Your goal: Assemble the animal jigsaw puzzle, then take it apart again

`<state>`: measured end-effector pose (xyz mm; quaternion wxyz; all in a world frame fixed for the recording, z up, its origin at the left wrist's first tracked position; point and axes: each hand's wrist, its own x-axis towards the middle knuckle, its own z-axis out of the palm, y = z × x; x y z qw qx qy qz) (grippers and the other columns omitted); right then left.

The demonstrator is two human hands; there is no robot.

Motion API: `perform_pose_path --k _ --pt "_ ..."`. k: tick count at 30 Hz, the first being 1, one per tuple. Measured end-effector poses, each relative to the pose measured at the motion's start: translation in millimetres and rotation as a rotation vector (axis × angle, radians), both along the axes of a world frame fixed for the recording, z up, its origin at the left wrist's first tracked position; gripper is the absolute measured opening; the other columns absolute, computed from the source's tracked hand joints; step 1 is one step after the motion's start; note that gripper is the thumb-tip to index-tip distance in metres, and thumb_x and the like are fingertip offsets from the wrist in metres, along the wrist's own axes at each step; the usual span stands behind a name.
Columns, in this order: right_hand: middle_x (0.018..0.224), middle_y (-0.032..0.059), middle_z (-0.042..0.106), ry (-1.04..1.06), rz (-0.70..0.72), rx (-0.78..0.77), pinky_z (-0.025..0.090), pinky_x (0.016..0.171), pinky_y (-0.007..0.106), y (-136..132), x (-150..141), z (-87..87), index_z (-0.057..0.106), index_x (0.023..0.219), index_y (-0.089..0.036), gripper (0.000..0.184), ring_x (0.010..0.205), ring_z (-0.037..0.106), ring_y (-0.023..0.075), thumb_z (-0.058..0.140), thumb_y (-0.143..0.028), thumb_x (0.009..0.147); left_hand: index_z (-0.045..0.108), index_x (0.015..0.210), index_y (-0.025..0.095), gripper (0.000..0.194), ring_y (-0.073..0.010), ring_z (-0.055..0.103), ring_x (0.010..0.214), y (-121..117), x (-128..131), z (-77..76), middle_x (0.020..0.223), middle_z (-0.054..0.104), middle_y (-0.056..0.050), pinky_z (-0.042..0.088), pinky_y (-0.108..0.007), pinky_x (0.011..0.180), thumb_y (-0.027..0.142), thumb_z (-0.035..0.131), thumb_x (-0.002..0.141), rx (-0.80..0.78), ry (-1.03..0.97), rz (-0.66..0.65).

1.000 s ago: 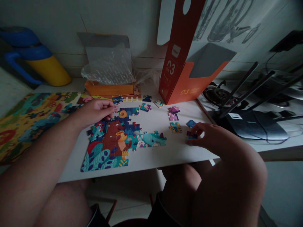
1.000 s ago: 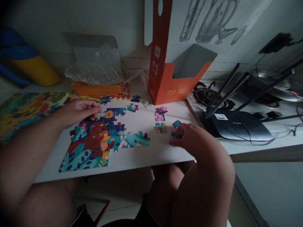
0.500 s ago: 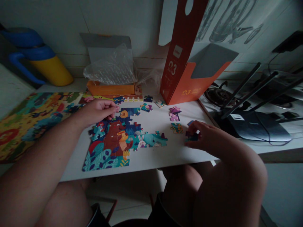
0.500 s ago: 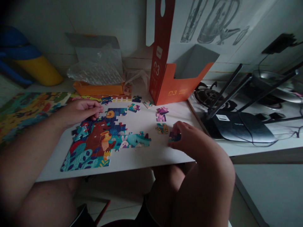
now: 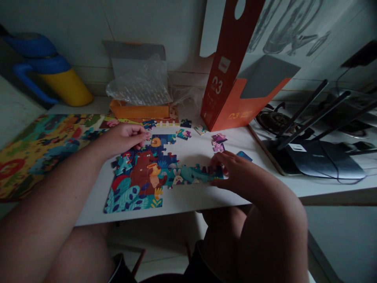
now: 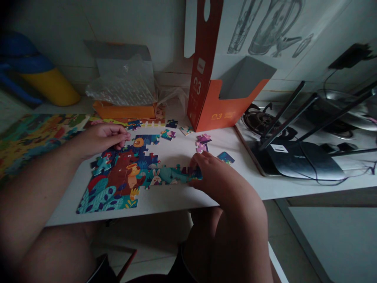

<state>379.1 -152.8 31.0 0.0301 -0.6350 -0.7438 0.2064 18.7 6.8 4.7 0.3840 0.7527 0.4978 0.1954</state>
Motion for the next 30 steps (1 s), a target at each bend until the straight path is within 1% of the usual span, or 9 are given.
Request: perform_pose_path --k 6,9,13,17,19,22,25,28,30 --pt "0.118 0.0091 0.069 0.006 0.020 0.016 0.053 0.083 0.038 2 1 -3.4 0.073 0.116 -0.026 0.034 0.094 0.069 0.0247 0.084 -0.031 0.085 0.072 0.089 0.020 0.035 -0.0159 0.062 0.065 -1 1 1.1 0.071 0.068 -0.003 0.047 -0.026 0.062 0.055 0.066 0.087 0.009 -0.002 -0.007" --pt "0.115 0.0089 0.068 0.017 0.015 0.040 0.053 0.081 0.036 3 3 -5.9 0.076 0.115 -0.028 0.033 0.092 0.069 0.0237 0.085 -0.034 0.084 0.071 0.086 0.020 0.036 -0.0160 0.062 0.065 -1 2 2.6 0.070 0.068 -0.002 0.046 -0.026 0.061 0.057 0.068 0.086 0.012 0.001 -0.008" --pt "0.111 0.0079 0.069 0.019 0.017 0.059 0.052 0.080 0.035 2 3 -6.3 0.078 0.116 -0.030 0.033 0.089 0.068 0.0228 0.086 -0.033 0.084 0.070 0.086 0.021 0.037 -0.0158 0.061 0.065 -2 2 2.6 0.069 0.067 -0.002 0.046 -0.026 0.061 0.057 0.069 0.086 -0.001 -0.004 0.001" --pt "0.111 0.0072 0.073 0.020 0.011 0.031 0.052 0.079 0.034 2 0 -2.8 0.078 0.115 -0.030 0.032 0.091 0.070 0.0236 0.086 -0.032 0.084 0.072 0.089 0.020 0.039 -0.0154 0.062 0.065 -1 0 0.2 0.071 0.068 -0.002 0.047 -0.026 0.062 0.059 0.069 0.088 -0.002 -0.010 -0.002" --pt "0.112 0.0074 0.074 0.040 0.017 0.046 0.053 0.080 0.034 2 3 -1.6 0.077 0.116 -0.028 0.030 0.091 0.071 0.0232 0.083 -0.034 0.088 0.072 0.092 0.020 0.039 -0.0158 0.062 0.067 0 -2 -0.4 0.073 0.068 -0.003 0.047 -0.026 0.063 0.059 0.068 0.089 0.000 -0.006 -0.005" --pt "0.116 0.0108 0.075 -0.001 -0.036 0.185 0.053 0.082 0.036 4 14 -3.3 0.075 0.118 -0.023 0.025 0.092 0.072 0.0242 0.072 -0.036 0.097 0.072 0.092 0.020 0.038 -0.0164 0.062 0.067 0 -1 0.1 0.073 0.068 -0.003 0.048 -0.027 0.063 0.057 0.069 0.089 0.000 0.005 -0.002" --pt "0.114 0.0140 0.075 -0.127 -0.139 0.305 0.053 0.081 0.039 7 26 -9.5 0.075 0.120 -0.020 0.029 0.089 0.072 0.0263 0.062 -0.039 0.102 0.072 0.089 0.021 0.037 -0.0168 0.061 0.066 0 0 0.6 0.071 0.067 -0.002 0.048 -0.027 0.063 0.058 0.070 0.087 -0.005 -0.002 -0.002" --pt "0.112 0.0138 0.075 -0.154 -0.166 0.280 0.053 0.082 0.040 12 34 -16.4 0.075 0.123 -0.022 0.035 0.085 0.072 0.0263 0.066 -0.045 0.098 0.072 0.089 0.022 0.037 -0.0172 0.062 0.067 1 0 -0.5 0.073 0.068 -0.003 0.049 -0.027 0.063 0.059 0.071 0.086 -0.011 -0.015 -0.001" --pt "0.111 0.0135 0.075 -0.135 -0.162 0.247 0.054 0.085 0.041 14 36 -19.3 0.075 0.122 -0.023 0.036 0.088 0.072 0.0273 0.070 -0.047 0.095 0.073 0.090 0.022 0.037 -0.0170 0.063 0.067 1 -1 -2.0 0.074 0.069 -0.003 0.049 -0.027 0.063 0.059 0.071 0.086 -0.011 -0.024 -0.003"
